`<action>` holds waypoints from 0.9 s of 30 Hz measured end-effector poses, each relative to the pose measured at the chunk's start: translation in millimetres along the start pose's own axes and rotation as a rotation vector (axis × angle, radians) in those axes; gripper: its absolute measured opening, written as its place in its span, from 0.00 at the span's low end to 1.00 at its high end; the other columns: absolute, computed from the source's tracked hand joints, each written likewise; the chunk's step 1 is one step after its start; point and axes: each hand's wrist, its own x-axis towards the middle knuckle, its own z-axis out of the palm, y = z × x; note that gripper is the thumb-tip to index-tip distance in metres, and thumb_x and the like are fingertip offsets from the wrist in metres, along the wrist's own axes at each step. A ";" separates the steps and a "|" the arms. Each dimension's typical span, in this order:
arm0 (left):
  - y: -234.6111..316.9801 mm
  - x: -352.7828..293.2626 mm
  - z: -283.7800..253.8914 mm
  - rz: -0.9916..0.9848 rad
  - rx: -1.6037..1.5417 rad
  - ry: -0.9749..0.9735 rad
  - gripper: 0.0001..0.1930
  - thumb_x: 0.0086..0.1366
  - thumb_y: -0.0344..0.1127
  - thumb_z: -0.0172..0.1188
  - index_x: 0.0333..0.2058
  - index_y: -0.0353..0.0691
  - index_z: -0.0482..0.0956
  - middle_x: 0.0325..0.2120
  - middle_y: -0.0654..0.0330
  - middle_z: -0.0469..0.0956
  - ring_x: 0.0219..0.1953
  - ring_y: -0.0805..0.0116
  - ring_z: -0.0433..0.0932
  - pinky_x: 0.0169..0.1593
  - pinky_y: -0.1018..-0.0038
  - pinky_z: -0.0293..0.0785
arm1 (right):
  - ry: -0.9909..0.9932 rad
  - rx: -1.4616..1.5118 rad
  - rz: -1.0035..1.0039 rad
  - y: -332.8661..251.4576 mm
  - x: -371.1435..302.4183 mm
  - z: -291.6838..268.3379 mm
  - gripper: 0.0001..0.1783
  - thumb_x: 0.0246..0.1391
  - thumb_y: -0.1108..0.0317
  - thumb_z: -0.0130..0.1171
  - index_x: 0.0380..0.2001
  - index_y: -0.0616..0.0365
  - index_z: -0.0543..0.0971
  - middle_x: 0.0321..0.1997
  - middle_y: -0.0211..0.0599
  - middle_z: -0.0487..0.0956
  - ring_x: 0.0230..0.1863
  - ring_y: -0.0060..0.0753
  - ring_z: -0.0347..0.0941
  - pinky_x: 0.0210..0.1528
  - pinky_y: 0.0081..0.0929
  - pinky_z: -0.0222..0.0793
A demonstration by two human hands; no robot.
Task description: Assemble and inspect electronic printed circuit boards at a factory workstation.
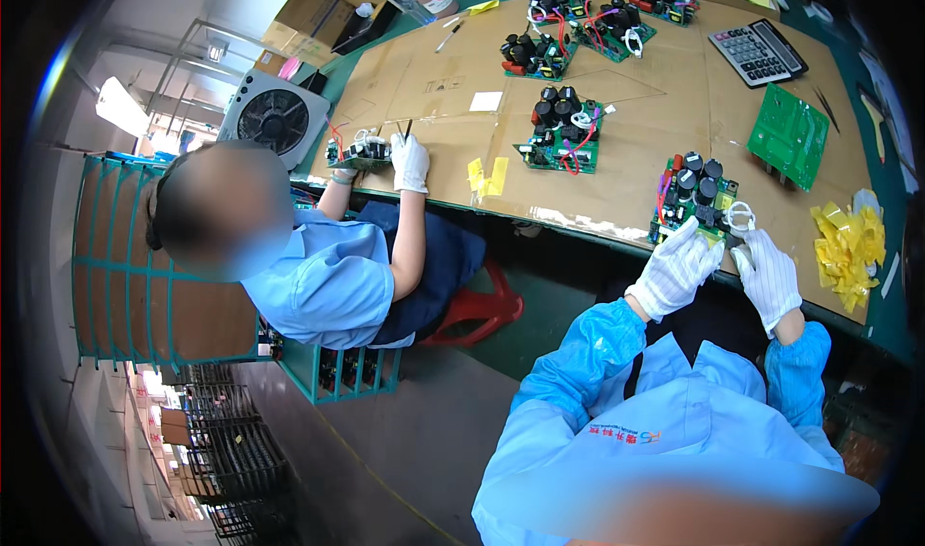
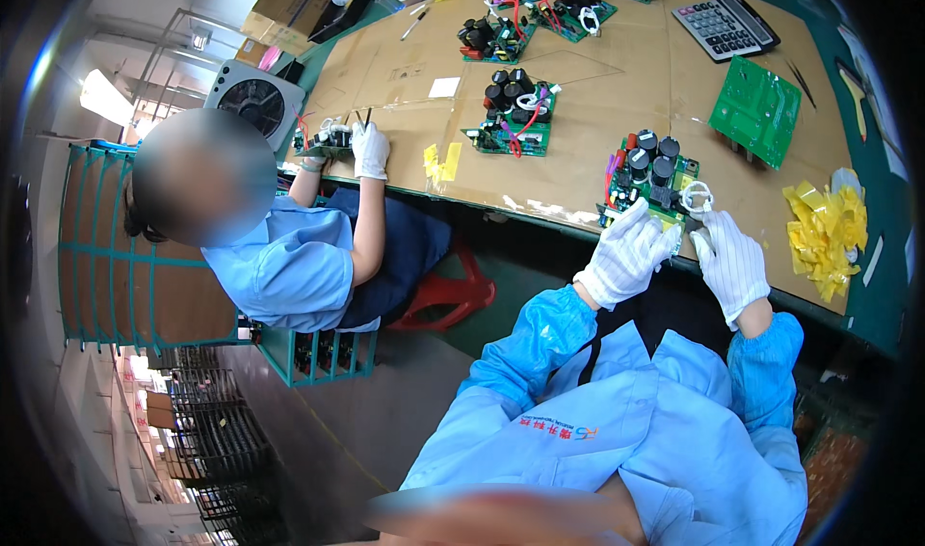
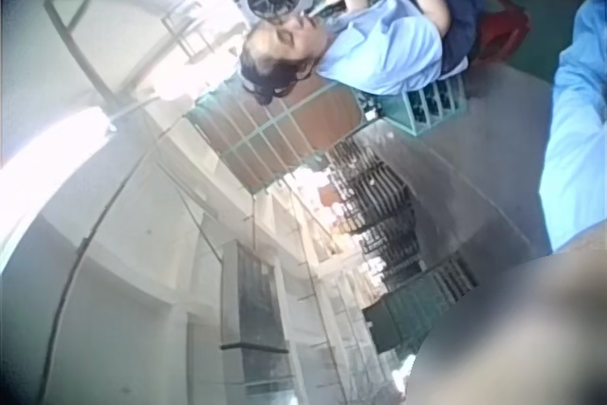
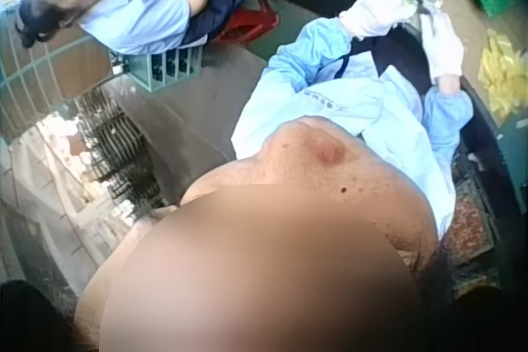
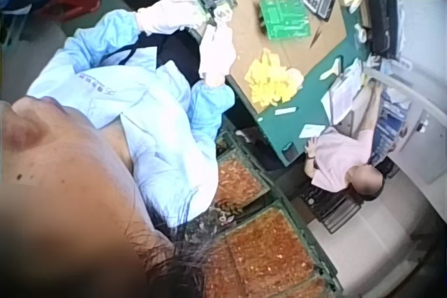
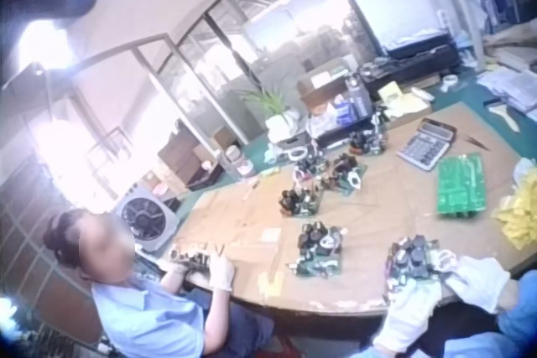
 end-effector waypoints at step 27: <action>-10.3 3.7 5.4 0.033 -0.014 -0.029 0.25 0.46 0.33 0.72 0.46 0.47 0.76 0.33 0.60 0.77 0.38 0.58 0.79 0.58 0.56 0.65 | -0.509 0.173 -0.041 2.0 13.0 -28.8 0.26 0.55 0.65 0.59 0.59 0.45 0.71 0.41 0.46 0.81 0.39 0.57 0.77 0.39 0.49 0.71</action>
